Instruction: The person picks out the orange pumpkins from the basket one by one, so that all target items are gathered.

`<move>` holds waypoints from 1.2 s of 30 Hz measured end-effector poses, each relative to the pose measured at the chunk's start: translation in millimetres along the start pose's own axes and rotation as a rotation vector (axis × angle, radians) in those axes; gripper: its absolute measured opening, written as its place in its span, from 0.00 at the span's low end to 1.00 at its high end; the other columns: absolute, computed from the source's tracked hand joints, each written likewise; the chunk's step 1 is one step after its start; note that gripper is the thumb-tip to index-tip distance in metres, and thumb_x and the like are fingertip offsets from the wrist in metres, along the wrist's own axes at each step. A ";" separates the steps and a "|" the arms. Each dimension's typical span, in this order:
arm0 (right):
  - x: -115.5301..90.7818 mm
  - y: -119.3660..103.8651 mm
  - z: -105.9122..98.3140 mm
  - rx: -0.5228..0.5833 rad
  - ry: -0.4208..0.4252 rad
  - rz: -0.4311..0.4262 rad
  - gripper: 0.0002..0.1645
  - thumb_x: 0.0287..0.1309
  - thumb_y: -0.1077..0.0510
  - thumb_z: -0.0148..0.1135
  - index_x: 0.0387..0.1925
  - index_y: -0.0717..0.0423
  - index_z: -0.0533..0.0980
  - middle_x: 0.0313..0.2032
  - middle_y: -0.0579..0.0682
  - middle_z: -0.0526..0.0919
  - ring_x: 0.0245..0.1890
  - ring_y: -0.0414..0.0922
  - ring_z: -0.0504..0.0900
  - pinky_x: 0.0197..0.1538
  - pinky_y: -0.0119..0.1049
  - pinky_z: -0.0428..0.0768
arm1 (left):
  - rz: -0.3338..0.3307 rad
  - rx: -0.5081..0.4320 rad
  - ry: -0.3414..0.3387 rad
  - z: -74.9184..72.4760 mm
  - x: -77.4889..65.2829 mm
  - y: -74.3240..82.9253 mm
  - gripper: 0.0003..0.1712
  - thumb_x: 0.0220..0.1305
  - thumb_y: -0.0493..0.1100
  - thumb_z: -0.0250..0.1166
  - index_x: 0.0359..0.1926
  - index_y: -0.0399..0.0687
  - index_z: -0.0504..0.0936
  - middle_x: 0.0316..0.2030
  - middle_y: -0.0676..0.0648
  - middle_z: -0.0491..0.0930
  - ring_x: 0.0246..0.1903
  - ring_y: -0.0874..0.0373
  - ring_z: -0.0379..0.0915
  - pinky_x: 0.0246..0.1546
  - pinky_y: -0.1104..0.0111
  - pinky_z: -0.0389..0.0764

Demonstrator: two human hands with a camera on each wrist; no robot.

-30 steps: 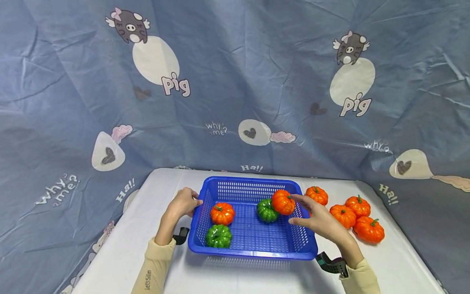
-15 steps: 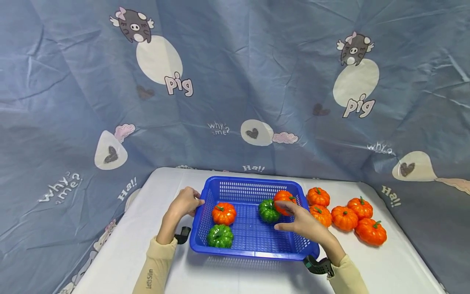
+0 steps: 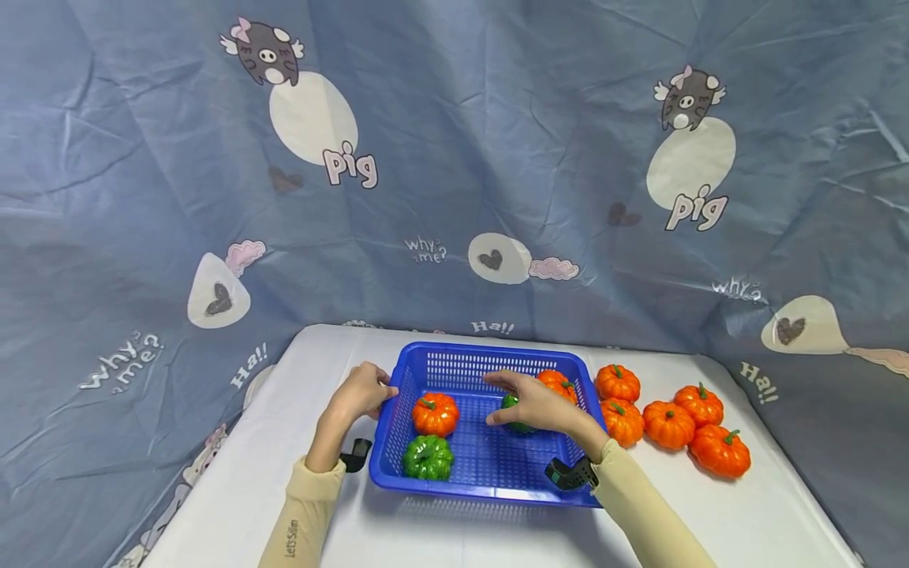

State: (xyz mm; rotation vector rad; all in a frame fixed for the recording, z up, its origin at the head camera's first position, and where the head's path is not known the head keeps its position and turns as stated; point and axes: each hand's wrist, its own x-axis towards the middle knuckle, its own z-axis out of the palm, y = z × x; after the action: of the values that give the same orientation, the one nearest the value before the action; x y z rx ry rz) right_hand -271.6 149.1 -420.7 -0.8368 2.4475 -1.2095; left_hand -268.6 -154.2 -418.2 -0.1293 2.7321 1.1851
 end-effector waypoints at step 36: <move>81.9 24.2 69.1 -0.108 -0.142 0.046 0.46 0.45 0.57 0.76 0.65 0.62 0.65 0.55 0.55 0.77 0.53 0.48 0.77 0.59 0.42 0.76 | -0.004 0.011 -0.005 -0.5 1.5 0.1 0.18 0.62 0.36 0.65 0.50 0.25 0.78 0.27 0.38 0.83 0.18 0.56 0.81 0.20 0.65 0.84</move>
State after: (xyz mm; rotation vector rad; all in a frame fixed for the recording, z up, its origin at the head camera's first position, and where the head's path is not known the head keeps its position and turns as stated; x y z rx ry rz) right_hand -311.9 67.2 -481.8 -0.8597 2.4197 -0.9743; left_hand -270.2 -154.5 -418.1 -0.1300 2.7324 1.1673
